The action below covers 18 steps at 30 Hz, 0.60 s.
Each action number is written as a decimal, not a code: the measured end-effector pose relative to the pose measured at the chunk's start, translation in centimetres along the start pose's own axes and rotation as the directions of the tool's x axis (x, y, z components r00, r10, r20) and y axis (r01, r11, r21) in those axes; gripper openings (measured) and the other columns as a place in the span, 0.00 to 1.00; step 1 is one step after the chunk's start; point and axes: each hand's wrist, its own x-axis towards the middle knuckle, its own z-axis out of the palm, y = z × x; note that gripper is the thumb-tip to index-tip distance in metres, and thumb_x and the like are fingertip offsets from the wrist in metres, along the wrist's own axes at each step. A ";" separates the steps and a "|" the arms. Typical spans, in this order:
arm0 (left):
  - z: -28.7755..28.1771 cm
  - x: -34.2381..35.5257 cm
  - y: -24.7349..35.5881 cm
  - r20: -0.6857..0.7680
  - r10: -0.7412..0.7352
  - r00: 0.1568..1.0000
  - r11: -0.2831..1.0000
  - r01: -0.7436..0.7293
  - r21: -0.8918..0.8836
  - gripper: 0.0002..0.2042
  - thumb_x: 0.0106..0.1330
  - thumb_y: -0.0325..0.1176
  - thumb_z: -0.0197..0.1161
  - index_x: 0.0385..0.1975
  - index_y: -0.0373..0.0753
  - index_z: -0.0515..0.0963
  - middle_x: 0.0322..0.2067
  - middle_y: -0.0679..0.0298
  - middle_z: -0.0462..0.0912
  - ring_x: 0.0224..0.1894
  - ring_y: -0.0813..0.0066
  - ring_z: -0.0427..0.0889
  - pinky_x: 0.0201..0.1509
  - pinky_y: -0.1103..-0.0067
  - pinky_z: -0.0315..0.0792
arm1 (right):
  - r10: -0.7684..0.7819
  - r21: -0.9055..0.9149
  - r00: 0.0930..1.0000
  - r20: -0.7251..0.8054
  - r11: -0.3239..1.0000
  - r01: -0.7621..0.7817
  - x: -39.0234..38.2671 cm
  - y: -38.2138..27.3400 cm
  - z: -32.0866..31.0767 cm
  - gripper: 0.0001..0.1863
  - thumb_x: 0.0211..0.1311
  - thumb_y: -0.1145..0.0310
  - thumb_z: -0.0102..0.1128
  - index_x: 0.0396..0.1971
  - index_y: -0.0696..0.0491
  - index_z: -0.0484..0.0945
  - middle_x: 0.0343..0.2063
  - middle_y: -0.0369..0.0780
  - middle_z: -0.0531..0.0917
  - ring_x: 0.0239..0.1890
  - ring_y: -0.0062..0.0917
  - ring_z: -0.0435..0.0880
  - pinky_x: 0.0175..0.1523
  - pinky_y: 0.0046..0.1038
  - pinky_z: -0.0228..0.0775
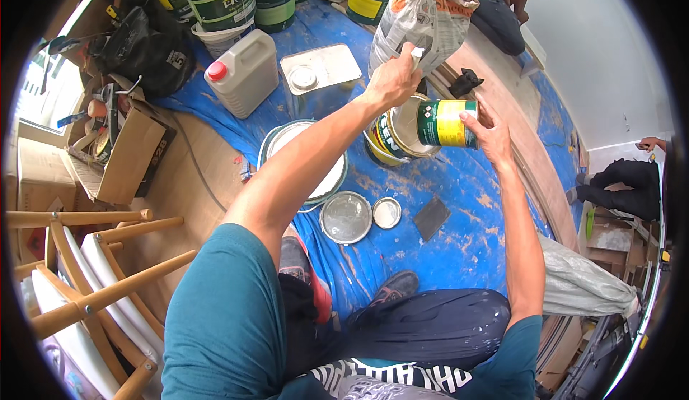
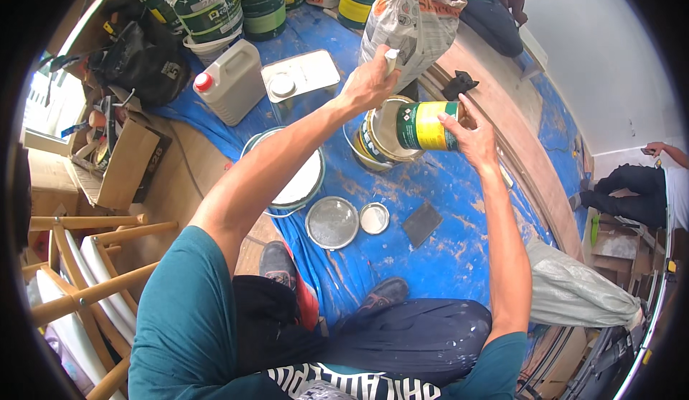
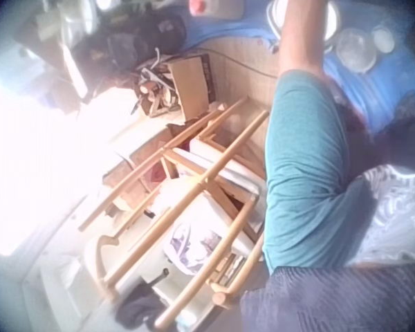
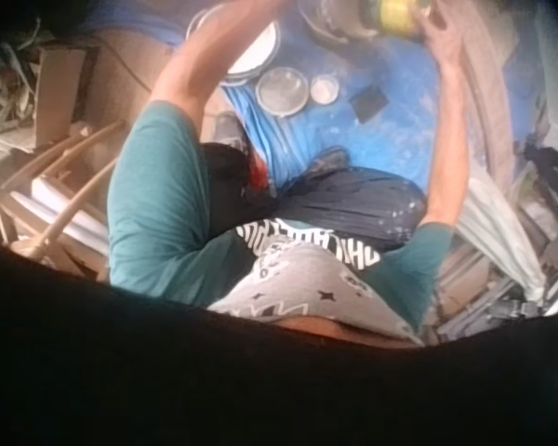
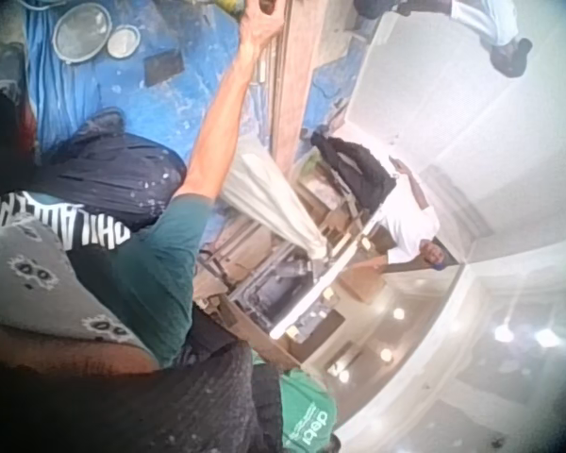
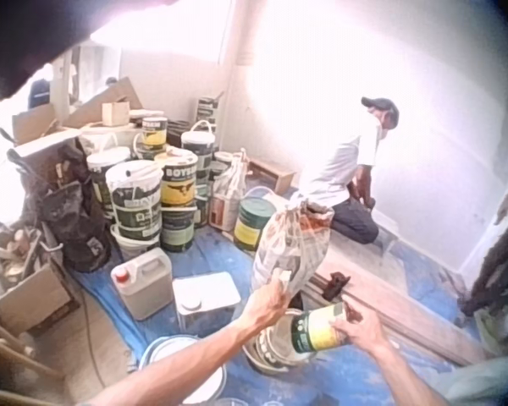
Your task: The person sits on a blue tarp in a renovation site and opens a small paint can using a scraper. They then pour the contents of the small can into a larger paint bucket and stir the mixture with a stick. Other workers are visible in the background.
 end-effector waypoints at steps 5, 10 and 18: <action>0.3 0.2 0.5 0.028 -0.013 1.000 1.000 0.013 -0.006 0.21 0.73 0.37 0.58 0.57 0.37 0.58 0.30 0.33 0.82 0.34 0.30 0.83 0.40 0.49 0.74 | -0.066 0.093 0.996 0.053 0.994 0.061 0.1 3.0 -1.4 0.45 0.60 0.54 0.77 0.73 0.56 0.67 0.58 0.46 0.83 0.60 0.29 0.80 0.67 0.31 0.70; 0.0 0.0 0.1 0.025 -0.027 0.999 1.000 0.027 -0.007 0.21 0.72 0.37 0.59 0.57 0.38 0.59 0.30 0.34 0.82 0.34 0.32 0.83 0.40 0.50 0.75 | 0.052 0.111 0.996 0.066 0.992 -0.059 -0.8 3.7 -2.7 0.46 0.63 0.53 0.75 0.75 0.56 0.63 0.62 0.45 0.79 0.64 0.28 0.76 0.70 0.30 0.65; -0.1 -0.6 1.4 0.045 -0.079 0.996 0.982 0.086 -0.167 0.13 0.70 0.37 0.60 0.45 0.34 0.76 0.35 0.42 0.85 0.42 0.40 0.85 0.49 0.53 0.77 | -0.001 0.233 0.993 0.116 0.972 -0.027 -0.5 6.6 -3.7 0.50 0.61 0.52 0.77 0.77 0.55 0.60 0.66 0.44 0.76 0.68 0.27 0.72 0.73 0.30 0.59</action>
